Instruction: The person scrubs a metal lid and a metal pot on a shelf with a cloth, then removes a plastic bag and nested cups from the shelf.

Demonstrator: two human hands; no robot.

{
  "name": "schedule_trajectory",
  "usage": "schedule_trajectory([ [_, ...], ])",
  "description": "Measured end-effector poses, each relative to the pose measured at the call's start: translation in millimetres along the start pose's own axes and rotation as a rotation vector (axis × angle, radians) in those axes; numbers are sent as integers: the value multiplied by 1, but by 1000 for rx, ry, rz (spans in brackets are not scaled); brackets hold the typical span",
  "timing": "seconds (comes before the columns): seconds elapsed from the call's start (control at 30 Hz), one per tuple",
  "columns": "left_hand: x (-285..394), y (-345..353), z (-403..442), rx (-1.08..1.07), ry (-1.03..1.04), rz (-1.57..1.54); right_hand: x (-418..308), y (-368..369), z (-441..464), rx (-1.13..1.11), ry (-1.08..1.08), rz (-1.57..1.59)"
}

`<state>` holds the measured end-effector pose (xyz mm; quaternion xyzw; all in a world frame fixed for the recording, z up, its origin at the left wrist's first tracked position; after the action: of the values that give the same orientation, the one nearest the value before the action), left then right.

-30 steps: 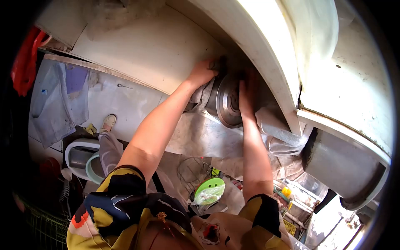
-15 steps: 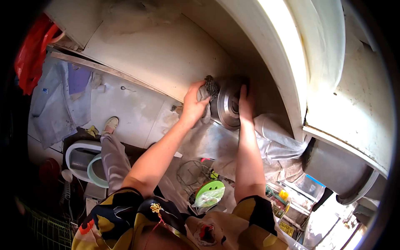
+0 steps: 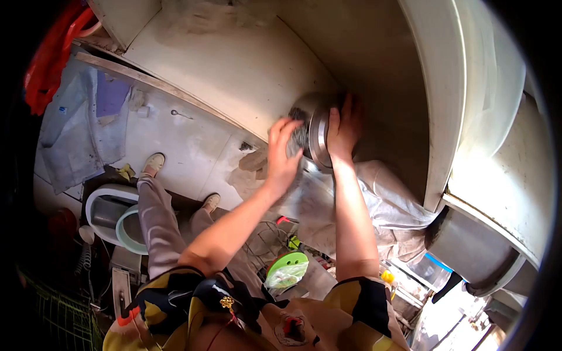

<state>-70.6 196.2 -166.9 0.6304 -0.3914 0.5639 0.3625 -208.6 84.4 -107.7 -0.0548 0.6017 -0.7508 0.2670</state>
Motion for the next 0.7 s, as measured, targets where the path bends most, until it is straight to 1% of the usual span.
schedule_trajectory([
  [0.07,-5,9,48,-26,83,67,-1,1,3,5,18,17],
  [0.13,-23,28,91,-177,-15,91,-1,3,5,0,19,33],
  [0.17,-25,27,104,-176,-15,94,-1,3,4,-6,25,39],
  [0.23,-27,39,113,-417,-129,70,-3,3,3,2,46,20],
  [0.27,-20,29,102,-284,-75,55,-4,1,2,6,65,2],
  [0.33,-21,17,64,-105,-4,55,-6,0,2,-13,63,11],
  [0.37,-15,11,41,-44,48,-15,-6,3,6,-34,60,21],
  [0.4,-3,3,19,-50,35,-22,-6,4,8,-38,53,23],
  [0.47,-2,-1,-22,-51,5,-105,-5,3,5,-31,44,55],
  [0.5,1,-2,-28,-44,5,-109,-5,4,7,-33,36,53],
  [0.57,-1,3,-35,-57,-83,-84,-4,4,6,-32,36,37],
  [0.6,-4,4,-26,-53,-89,-88,-4,5,6,-40,33,34],
  [0.7,-28,6,41,49,-152,-49,-2,3,4,-28,38,18],
])
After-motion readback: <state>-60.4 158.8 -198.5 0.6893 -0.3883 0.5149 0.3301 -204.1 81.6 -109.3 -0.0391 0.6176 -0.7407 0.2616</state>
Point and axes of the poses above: each hand's wrist, its own z-axis towards the middle knuckle, its own y-axis out of the palm, x = y × z, the point moved 7 cm from there along z, towards the middle knuckle, and after that the axes turned 15 degrees about z, right-handed, at the moved point
